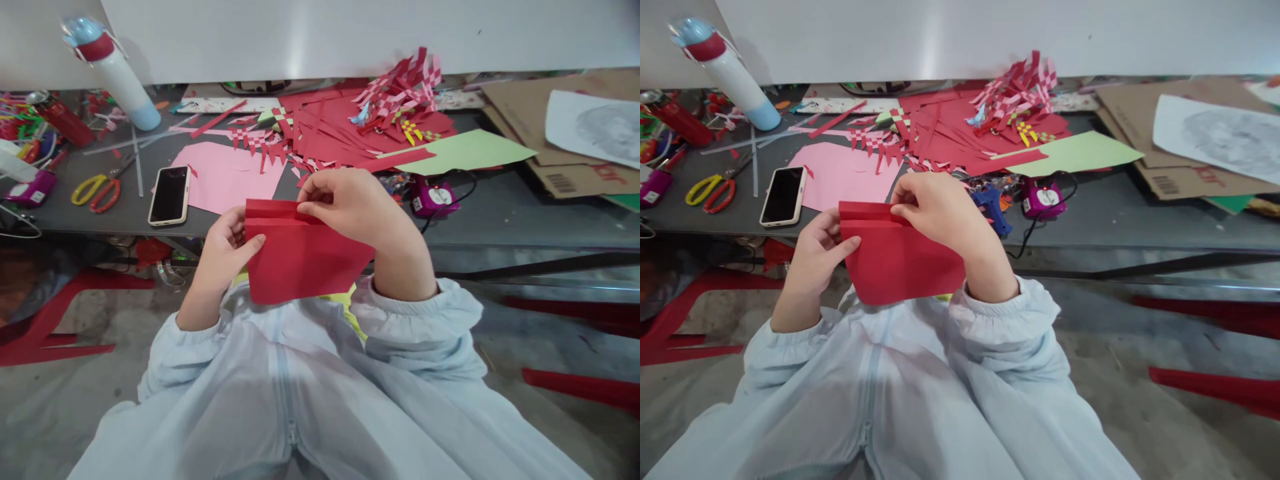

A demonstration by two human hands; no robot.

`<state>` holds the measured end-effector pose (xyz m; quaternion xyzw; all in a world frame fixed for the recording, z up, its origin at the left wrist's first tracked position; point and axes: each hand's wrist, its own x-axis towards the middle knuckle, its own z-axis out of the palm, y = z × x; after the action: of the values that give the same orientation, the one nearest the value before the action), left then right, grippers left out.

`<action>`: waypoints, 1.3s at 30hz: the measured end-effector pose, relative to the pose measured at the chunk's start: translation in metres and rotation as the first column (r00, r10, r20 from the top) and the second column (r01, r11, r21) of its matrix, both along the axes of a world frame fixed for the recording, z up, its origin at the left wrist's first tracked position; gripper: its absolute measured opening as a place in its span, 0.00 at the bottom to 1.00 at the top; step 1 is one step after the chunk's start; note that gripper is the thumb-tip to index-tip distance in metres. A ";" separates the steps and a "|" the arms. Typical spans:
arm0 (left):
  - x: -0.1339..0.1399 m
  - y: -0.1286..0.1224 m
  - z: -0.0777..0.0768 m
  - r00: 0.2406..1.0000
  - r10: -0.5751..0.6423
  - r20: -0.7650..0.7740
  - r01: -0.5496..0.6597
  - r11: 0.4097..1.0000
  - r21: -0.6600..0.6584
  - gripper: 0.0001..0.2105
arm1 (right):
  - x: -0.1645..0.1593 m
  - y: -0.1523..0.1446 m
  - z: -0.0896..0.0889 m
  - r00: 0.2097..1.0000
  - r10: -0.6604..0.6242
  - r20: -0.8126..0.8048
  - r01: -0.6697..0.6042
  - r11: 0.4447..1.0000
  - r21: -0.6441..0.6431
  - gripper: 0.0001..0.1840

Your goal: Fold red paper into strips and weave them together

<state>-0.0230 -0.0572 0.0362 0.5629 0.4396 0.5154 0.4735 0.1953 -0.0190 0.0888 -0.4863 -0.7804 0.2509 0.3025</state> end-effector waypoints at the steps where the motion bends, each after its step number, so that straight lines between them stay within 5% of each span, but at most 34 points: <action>1: 0.001 -0.001 0.000 1.000 -0.014 0.011 0.014 0.999 -0.039 0.20 | -0.001 -0.001 0.000 0.999 0.020 0.029 -0.020 1.000 -0.003 0.04; 7: 0.004 -0.001 -0.003 0.993 0.113 0.035 -0.105 0.978 -0.180 0.17 | -0.008 -0.005 -0.006 0.992 0.098 0.080 -0.093 0.994 -0.057 0.04; 18: -0.007 -0.005 -0.010 0.951 0.306 -0.037 -0.307 0.952 -0.012 0.13 | 0.025 -0.002 -0.008 0.991 0.100 0.090 -0.080 0.975 -0.206 0.04; 22: -0.015 -0.003 -0.014 0.929 0.362 -0.072 -0.359 0.932 0.055 0.15 | 0.045 -0.005 -0.012 0.997 -0.040 -0.069 0.020 0.964 -0.266 0.06; 28: -0.023 0.001 -0.017 0.898 0.440 -0.020 -0.429 0.884 0.186 0.13 | 0.054 -0.012 -0.035 0.894 -0.279 -0.350 0.156 0.927 -0.341 0.09; 34: -0.029 0.002 -0.020 0.882 0.472 -0.016 -0.451 0.852 0.265 0.15 | 0.048 -0.014 -0.056 0.873 -0.285 -0.395 0.142 0.925 -0.353 0.18; 39: -0.030 -0.001 -0.025 0.888 0.460 -0.027 -0.442 0.866 0.233 0.15 | 0.036 -0.016 -0.067 0.819 -0.280 -0.501 0.152 0.948 -0.281 0.12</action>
<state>-0.0535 -0.0583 0.0114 0.5141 0.5177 0.6339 0.2565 0.2315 -0.0350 0.0221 -0.5144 -0.5703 0.4279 0.4764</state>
